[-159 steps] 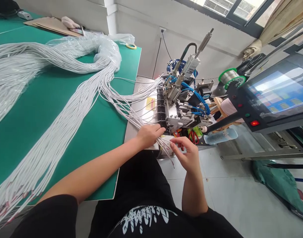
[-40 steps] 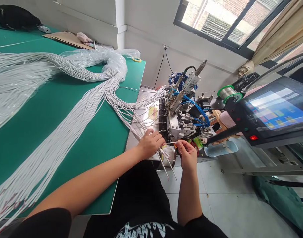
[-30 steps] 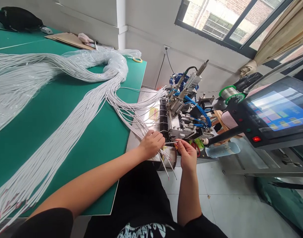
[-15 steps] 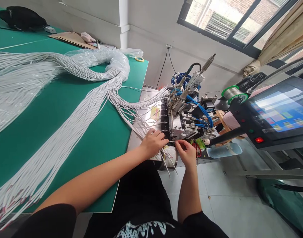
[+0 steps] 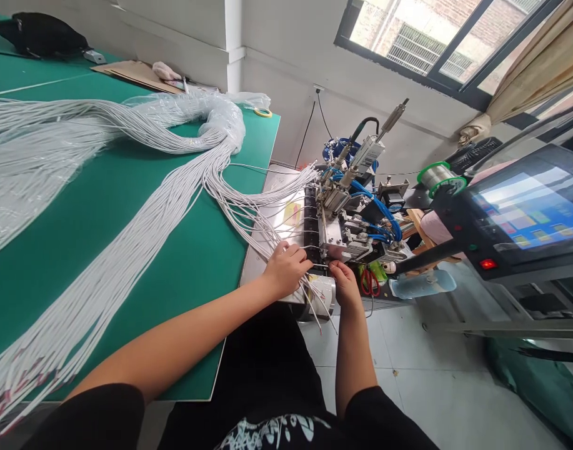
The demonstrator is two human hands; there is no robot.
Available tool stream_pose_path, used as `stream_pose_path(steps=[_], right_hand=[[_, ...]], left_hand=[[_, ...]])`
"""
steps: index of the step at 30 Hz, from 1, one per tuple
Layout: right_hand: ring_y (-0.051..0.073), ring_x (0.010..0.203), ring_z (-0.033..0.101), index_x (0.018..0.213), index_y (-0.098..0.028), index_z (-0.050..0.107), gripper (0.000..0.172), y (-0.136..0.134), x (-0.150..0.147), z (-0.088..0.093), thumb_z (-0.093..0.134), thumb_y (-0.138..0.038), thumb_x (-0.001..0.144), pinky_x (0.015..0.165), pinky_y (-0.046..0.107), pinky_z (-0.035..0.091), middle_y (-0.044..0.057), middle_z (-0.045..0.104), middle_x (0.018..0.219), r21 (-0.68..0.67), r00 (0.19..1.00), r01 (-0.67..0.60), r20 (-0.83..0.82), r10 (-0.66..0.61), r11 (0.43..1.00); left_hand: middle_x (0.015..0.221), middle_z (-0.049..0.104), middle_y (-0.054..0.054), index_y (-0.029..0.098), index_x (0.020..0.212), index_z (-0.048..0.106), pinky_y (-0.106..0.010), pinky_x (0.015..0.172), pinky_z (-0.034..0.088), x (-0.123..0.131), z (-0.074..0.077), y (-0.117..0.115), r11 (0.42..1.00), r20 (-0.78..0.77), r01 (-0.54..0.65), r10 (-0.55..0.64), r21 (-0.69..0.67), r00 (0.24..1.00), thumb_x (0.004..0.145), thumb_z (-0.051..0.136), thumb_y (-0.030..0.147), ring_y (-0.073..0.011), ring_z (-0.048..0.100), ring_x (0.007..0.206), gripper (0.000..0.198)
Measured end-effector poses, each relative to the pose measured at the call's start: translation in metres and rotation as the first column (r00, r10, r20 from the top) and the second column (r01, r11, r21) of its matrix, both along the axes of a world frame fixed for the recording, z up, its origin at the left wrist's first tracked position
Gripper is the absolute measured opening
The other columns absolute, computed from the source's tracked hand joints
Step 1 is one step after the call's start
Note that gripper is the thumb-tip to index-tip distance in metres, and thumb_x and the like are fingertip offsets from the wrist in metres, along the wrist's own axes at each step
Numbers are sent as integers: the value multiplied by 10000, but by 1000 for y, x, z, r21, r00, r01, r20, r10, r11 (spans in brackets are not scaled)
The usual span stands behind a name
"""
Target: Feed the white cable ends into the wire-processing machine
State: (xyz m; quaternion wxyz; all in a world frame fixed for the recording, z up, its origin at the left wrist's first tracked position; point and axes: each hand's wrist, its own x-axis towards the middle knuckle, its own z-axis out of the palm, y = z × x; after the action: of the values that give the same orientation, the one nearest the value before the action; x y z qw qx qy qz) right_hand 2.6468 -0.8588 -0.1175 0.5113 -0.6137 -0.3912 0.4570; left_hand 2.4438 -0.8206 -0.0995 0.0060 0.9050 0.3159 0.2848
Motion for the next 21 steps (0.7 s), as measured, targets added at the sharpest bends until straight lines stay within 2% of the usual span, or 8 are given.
stream_pose_path(steps=[4,9,13,16,19,21], right_hand=[[78,467,295,675,-198,473,382,-2,-4,-1,675,-511,590,466,220,241,-65,382,515,-33,999,39,-36,-40,999],[91,519,405,720,-167,569,414,-18,-4,1,726,-538,623,506,228,317,-28,525,601,-22,995,101,-8,-101,995],[84,532,395,715,-153,603,415,-33,-2,5,714,-550,672,495,220,308,-19,528,610,56,977,184,94,-189,981],[103,568,434,753,-152,632,401,-44,-1,14,677,-550,723,519,231,341,8,570,657,112,954,191,214,-211,975],[127,616,486,808,-158,662,361,-53,-5,31,657,-516,767,568,249,383,27,603,697,141,909,144,372,-187,980],[142,652,515,840,-166,676,318,-57,-11,43,645,-480,795,606,265,410,42,631,754,178,857,47,498,-131,983]], left_hand=[[934,628,-77,205,935,668,-435,902,285,0,1,-3,1000,16,-17,17,-1,1000,747,557,132,-239,515,947,231],[932,639,-80,196,907,665,-443,895,295,-4,4,-6,999,9,-34,34,-4,999,723,568,141,-253,518,958,215],[982,657,-83,188,997,666,-453,924,296,-6,4,-7,999,0,-30,30,-10,1000,739,557,145,-254,525,1003,284],[1141,643,-93,165,1120,633,-457,985,281,-6,2,-7,997,0,-74,74,-15,997,758,561,166,-256,509,1099,369],[1258,602,-81,157,1138,624,-445,1048,244,-5,1,-7,996,21,-91,91,18,996,794,555,174,-240,484,1174,352],[1225,621,-69,165,1149,620,-436,1054,242,-4,0,-6,995,40,-76,73,63,996,843,528,178,-223,498,1160,319]])
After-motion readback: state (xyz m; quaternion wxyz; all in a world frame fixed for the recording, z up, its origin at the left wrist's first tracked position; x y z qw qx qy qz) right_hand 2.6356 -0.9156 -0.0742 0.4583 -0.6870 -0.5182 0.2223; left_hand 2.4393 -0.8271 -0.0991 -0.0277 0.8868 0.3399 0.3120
